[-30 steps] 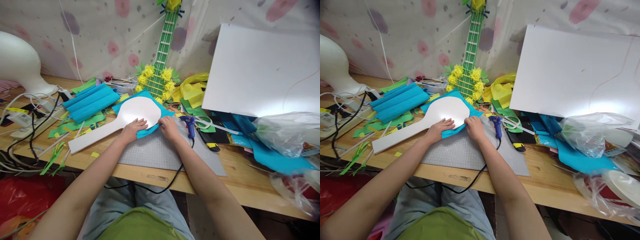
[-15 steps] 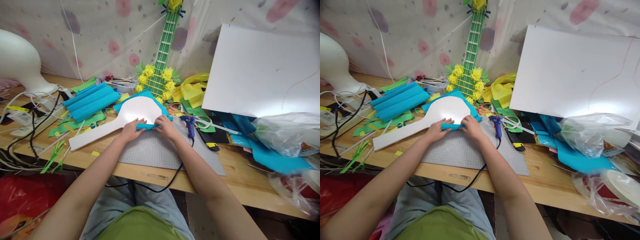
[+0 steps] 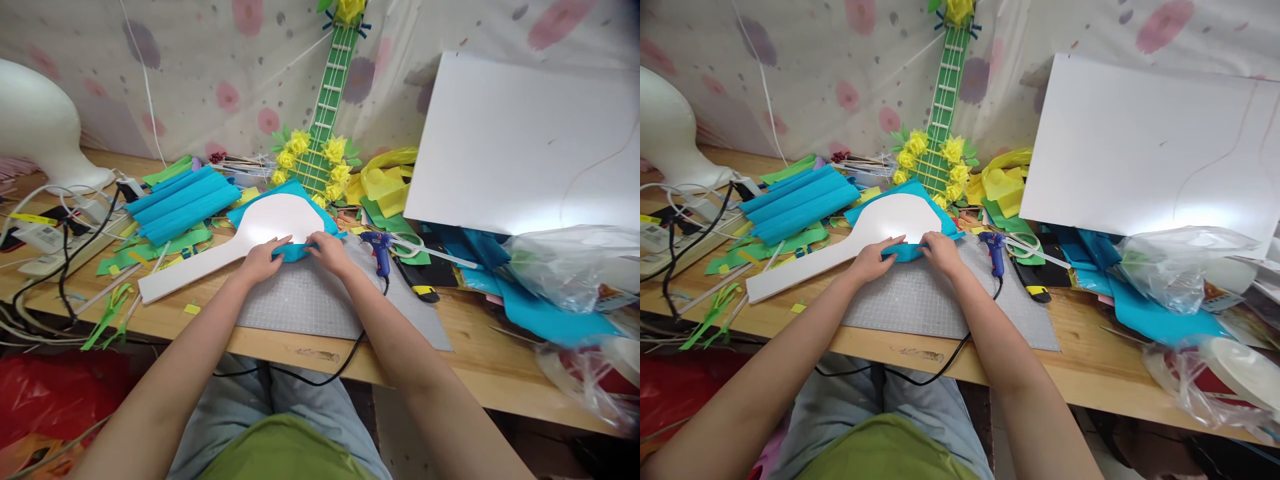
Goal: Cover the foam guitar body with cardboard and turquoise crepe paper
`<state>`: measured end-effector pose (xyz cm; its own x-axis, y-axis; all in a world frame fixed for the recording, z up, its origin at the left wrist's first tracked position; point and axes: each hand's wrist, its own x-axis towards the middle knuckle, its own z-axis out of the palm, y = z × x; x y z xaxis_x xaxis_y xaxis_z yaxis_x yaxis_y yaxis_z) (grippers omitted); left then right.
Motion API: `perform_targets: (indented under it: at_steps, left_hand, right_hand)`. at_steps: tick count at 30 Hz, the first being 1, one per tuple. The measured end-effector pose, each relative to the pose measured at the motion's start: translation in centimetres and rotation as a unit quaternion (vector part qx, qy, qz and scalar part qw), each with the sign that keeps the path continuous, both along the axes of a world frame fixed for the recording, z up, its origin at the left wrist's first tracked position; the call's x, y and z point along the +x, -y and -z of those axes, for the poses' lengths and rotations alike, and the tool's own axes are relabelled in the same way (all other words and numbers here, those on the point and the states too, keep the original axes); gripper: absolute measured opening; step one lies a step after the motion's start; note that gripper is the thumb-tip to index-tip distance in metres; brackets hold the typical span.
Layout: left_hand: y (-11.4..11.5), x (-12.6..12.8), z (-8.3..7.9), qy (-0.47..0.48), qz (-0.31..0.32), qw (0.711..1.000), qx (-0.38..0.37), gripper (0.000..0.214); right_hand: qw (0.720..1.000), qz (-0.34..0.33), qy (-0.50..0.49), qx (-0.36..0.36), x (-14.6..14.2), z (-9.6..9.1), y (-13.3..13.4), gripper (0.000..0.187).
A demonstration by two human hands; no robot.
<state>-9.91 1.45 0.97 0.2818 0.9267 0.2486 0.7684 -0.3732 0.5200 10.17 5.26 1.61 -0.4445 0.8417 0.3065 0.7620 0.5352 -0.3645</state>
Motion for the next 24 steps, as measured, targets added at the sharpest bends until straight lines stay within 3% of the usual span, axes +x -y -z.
perform_targets:
  at_steps: [7,14,24]
  left_hand:
    - [-0.1,1.1,-0.9,-0.016,-0.02,1.0,-0.009,0.066]
    - [-0.9,1.9,0.4,-0.056,-0.093,0.993,0.042,0.044]
    - [-1.9,0.8,0.0,-0.064,-0.07,0.995,0.042,0.033]
  right_hand:
    - [1.0,0.018,0.016,-0.002,-0.2,-0.2,0.0,0.009]
    - [0.999,0.028,0.016,-0.009,-0.4,-0.2,0.0,0.007]
    - [1.0,0.027,-0.005,-0.01,-0.3,0.1,-0.2,0.006]
